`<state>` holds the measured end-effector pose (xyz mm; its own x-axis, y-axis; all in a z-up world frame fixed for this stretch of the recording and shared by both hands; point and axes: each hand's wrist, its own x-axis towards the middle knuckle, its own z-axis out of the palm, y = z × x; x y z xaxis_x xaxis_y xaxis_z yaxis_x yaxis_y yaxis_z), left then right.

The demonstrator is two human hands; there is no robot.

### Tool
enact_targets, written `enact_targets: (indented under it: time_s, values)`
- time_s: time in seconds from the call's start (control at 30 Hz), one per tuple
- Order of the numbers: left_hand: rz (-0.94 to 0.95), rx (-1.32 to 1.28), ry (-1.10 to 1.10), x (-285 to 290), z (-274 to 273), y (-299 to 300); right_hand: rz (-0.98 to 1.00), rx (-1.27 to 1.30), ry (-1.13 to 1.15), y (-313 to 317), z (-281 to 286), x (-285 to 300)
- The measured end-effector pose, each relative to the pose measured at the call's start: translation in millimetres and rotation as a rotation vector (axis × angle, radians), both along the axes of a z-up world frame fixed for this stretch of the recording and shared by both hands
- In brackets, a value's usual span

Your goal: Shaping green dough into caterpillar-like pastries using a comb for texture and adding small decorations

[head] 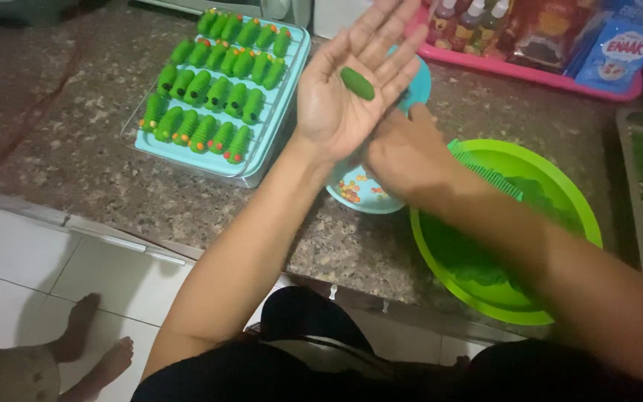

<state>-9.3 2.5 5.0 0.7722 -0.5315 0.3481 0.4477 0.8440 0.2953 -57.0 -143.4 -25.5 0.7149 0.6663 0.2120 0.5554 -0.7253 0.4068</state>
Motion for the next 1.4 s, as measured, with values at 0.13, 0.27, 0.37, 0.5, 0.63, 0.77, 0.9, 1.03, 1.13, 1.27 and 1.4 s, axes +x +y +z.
enact_targets:
  time_s: [0.13,0.27,0.37,0.5,0.63,0.77,0.9,1.03,1.13,1.27,1.4]
  values:
    - [-0.029,-0.005,-0.045,-8.2,9.5,3.9,-0.003,-0.056,-0.037,3.5,-1.5,-4.0]
    - [-0.008,0.082,-0.002,-12.8,19.7,6.1,0.003,-0.038,-0.069,-2.6,-3.5,-3.1]
    - [-0.010,0.072,-0.034,-7.4,14.7,6.6,-0.076,-0.047,0.054,-2.8,25.5,-14.9]
    - [-0.045,-0.012,-0.138,9.5,-7.8,4.1,-0.132,0.190,0.262,-8.8,84.1,-38.6]
    - [0.039,0.099,0.075,-14.2,20.4,4.0,0.140,0.601,0.046,-13.0,110.5,-37.7]
    - [-0.031,-0.037,-0.210,0.0,-6.5,-0.1,0.184,0.877,0.085,3.5,108.0,-22.8]
    - [0.001,0.069,-0.208,-3.1,-3.0,-0.5,0.185,0.873,-0.045,13.8,92.5,-6.1]
    - [0.026,0.077,-0.226,0.1,-7.6,-0.2,0.203,0.892,-0.004,11.1,95.5,-8.6]
    - [0.015,0.034,-0.235,4.7,-12.9,-0.9,0.204,0.804,0.007,0.8,95.0,-10.2]
    - [0.111,0.014,-0.230,16.7,-28.6,-7.4,0.157,0.616,-0.017,-6.7,88.5,-22.3]
    - [0.198,0.339,-0.089,5.7,-15.6,-7.7,0.030,0.137,-0.260,6.8,63.1,-42.5]
